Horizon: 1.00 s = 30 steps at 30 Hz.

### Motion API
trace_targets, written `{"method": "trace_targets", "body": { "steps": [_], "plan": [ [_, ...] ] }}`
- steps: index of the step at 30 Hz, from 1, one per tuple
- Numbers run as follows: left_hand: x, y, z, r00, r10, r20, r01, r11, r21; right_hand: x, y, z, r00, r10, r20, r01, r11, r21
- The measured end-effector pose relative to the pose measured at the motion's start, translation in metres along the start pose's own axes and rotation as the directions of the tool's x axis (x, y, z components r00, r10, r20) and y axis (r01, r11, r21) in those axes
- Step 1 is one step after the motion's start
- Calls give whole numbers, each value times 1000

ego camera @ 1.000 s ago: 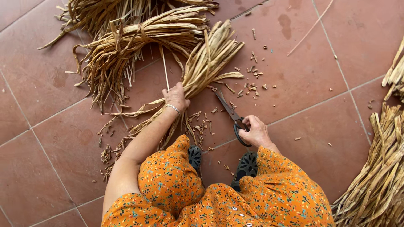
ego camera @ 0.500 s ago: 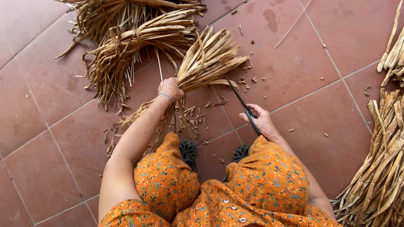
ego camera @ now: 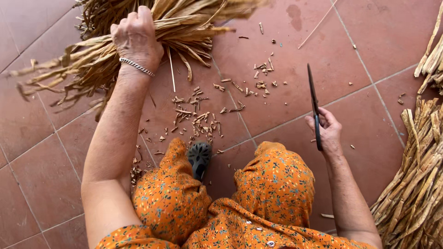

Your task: The person sits on a tiled floor and uses shears to trim the ends of bundles of dried plant stalks. They repeatedly pick up a bundle, align the ends, cut them to a uniform length, and place the trimmed bundle aside.

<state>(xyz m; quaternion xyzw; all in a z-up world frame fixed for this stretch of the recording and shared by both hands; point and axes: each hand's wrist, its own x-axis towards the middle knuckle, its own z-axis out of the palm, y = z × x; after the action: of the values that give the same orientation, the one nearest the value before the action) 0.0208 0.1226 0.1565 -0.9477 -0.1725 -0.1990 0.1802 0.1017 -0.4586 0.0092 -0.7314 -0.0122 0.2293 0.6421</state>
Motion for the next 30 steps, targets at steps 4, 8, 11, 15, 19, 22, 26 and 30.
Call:
{"method": "trace_targets", "body": {
  "steps": [4, 8, 11, 15, 19, 22, 26, 30],
  "plan": [
    [-46, 20, 16, 995, 18, 94, -23, 998, 56, 2, -18, 15, 1000, -19, -17, 19, 999, 37],
    [-100, 62, 37, 811, 9, 585, -45, 998, 48, 2, -30, 38, 992, -125, 23, 126, 991, -33],
    [-128, 75, 44, 554, 21, 832, -29, 1000, -6, -4, -33, 48, 985, -170, 35, 173, 976, -133],
    [-109, 61, 52, 272, 58, 961, -120, 992, -26, -9, -40, 57, 992, -113, 63, 125, 963, -238],
    [-66, 61, 76, 419, 119, 900, 50, 987, -153, -11, -46, 65, 998, 48, 50, -16, 863, -505],
    [-54, 82, 96, 665, 99, 740, 244, 908, -341, -8, -45, 78, 999, 16, 51, 19, 785, -620],
    [-53, 114, 124, 766, 74, 638, 236, 892, -386, -8, -39, 91, 993, -117, 8, 73, 559, -826],
    [-56, 121, 159, 702, 109, 704, 347, 811, -471, -8, -25, 90, 993, -104, 57, 102, 512, -853]
  ]
}}
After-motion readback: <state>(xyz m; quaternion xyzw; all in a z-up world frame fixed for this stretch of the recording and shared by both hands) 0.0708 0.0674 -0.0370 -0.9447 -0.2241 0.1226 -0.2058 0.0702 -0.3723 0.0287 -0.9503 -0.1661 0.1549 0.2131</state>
